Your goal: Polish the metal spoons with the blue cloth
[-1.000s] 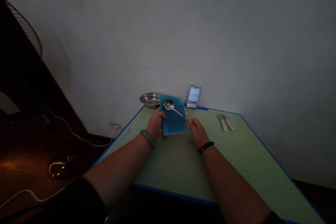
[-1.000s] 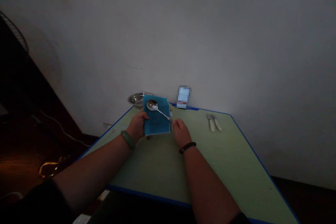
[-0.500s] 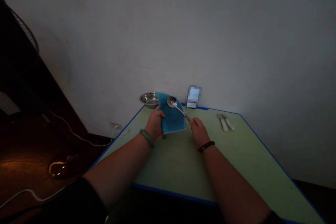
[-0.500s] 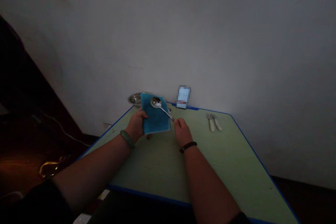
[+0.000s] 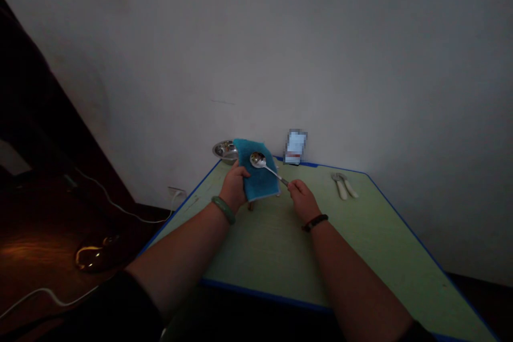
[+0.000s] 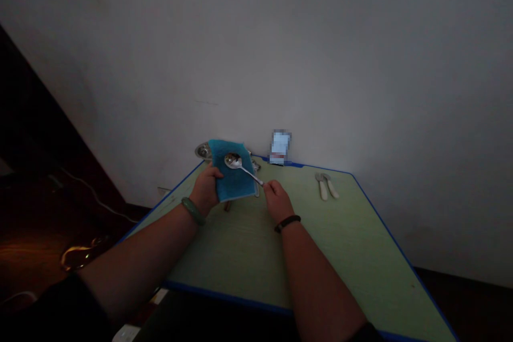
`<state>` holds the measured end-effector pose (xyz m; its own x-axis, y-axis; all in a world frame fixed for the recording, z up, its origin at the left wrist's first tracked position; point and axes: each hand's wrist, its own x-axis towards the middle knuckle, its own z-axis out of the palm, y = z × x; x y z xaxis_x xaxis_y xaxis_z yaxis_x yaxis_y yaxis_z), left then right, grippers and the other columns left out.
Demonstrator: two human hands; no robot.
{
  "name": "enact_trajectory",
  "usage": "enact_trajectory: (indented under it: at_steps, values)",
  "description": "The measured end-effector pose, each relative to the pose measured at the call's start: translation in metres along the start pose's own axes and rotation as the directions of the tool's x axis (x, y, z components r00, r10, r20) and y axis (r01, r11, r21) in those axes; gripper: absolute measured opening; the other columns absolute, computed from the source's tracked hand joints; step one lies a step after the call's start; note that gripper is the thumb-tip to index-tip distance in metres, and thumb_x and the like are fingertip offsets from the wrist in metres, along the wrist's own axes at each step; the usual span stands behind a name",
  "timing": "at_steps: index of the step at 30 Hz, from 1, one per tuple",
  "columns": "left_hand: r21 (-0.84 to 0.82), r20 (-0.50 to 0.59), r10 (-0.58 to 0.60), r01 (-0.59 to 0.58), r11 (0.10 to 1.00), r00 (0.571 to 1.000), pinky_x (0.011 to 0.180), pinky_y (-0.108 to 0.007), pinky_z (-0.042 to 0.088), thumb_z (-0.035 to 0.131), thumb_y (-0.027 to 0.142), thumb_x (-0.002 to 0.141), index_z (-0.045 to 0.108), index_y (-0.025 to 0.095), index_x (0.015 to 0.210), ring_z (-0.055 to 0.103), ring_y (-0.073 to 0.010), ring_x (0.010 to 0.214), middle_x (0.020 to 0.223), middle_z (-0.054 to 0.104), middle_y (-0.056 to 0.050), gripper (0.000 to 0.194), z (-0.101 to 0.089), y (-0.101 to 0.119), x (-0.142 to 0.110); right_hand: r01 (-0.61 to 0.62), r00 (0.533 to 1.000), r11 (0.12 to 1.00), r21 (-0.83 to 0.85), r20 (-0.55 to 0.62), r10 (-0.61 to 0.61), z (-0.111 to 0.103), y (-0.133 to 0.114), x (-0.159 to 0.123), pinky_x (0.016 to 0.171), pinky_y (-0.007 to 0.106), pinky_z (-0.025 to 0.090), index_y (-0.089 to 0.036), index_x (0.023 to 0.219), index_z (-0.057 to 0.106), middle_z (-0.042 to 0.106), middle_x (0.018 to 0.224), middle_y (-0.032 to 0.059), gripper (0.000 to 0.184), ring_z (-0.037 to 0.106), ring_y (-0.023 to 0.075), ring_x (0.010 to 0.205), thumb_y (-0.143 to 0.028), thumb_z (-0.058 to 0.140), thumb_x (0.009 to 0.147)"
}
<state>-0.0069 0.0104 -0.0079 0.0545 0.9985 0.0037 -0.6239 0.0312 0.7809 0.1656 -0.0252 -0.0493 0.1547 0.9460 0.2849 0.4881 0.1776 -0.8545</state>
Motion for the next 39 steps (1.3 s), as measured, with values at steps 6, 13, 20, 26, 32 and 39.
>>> enact_trajectory:
  at_steps: [6, 13, 20, 26, 32, 39]
  values:
    - [0.018, 0.008, -0.019, 0.018, 1.0, 1.0, 0.061, -0.038, 0.051, 0.043, 0.007, 0.045, 0.056, 0.021, 0.097, 0.058, -0.0195, 0.063, 0.075, 0.063, 0.0, 0.056, 0.0008, -0.0008, -0.0009, -0.016, 0.999, 1.0, 0.023, 0.03, 0.015, 0.0013, -0.0006, -0.0008, 0.055, 0.025, 0.029, -0.02, 0.065, 0.044, 0.04, 0.058, -0.0042, 0.025, 0.039, 0.0125, 0.058, -0.042, 0.039, 0.078]
    - [0.07, 0.08, -0.072, 0.066, 0.995, 0.994, 0.064, -0.04, 0.051, 0.044, 0.008, 0.045, 0.054, 0.023, 0.11, 0.06, -0.0218, 0.067, 0.078, 0.065, -0.001, 0.068, 0.0004, -0.0027, -0.0034, 0.027, 0.999, 0.999, 0.037, 0.038, -0.028, 0.0021, -0.0012, -0.0005, 0.055, 0.025, 0.029, -0.02, 0.064, 0.043, 0.04, 0.058, -0.0041, 0.026, 0.039, 0.0122, 0.058, -0.041, 0.038, 0.079]
    - [0.091, 0.118, -0.115, 0.105, 0.99, 0.986, 0.063, -0.04, 0.05, 0.044, 0.009, 0.044, 0.053, 0.023, 0.113, 0.059, -0.0217, 0.065, 0.073, 0.064, -0.001, 0.071, 0.0016, -0.0024, -0.0054, 0.024, 1.0, 0.999, 0.033, -0.002, -0.024, 0.0033, -0.0022, -0.0013, 0.056, 0.025, 0.03, -0.021, 0.064, 0.04, 0.039, 0.06, -0.0039, 0.026, 0.039, 0.0125, 0.059, -0.042, 0.038, 0.08]
    - [0.071, 0.103, -0.112, 0.105, 0.992, 0.988, 0.068, -0.043, 0.05, 0.045, 0.008, 0.043, 0.055, 0.021, 0.105, 0.06, -0.0253, 0.074, 0.074, 0.064, -0.002, 0.063, 0.0001, -0.0035, -0.0038, 0.009, 1.0, 0.999, 0.031, -0.024, -0.008, 0.0032, -0.0011, -0.0005, 0.055, 0.025, 0.029, -0.021, 0.066, 0.042, 0.04, 0.06, -0.0041, 0.027, 0.039, 0.0127, 0.059, -0.043, 0.037, 0.08]
    - [0.052, 0.067, -0.079, 0.075, 0.996, 0.995, 0.067, -0.041, 0.05, 0.045, 0.008, 0.043, 0.056, 0.021, 0.092, 0.06, -0.0234, 0.071, 0.072, 0.063, -0.001, 0.052, -0.0031, -0.0042, 0.0003, -0.026, 0.999, 0.999, 0.04, -0.034, 0.027, 0.0019, 0.0003, 0.0008, 0.056, 0.025, 0.03, -0.021, 0.066, 0.042, 0.04, 0.06, -0.0041, 0.027, 0.039, 0.0126, 0.059, -0.044, 0.037, 0.08]
    - [0.034, 0.002, -0.026, 0.026, 0.999, 1.0, 0.065, -0.039, 0.051, 0.043, 0.008, 0.043, 0.055, 0.02, 0.092, 0.06, -0.0205, 0.067, 0.07, 0.062, 0.0, 0.051, -0.0007, -0.0015, -0.0002, -0.052, 0.999, 0.999, 0.017, -0.013, 0.052, 0.001, 0.0012, 0.0005, 0.055, 0.025, 0.029, -0.021, 0.064, 0.043, 0.04, 0.058, -0.0042, 0.028, 0.039, 0.0126, 0.058, -0.044, 0.037, 0.079]
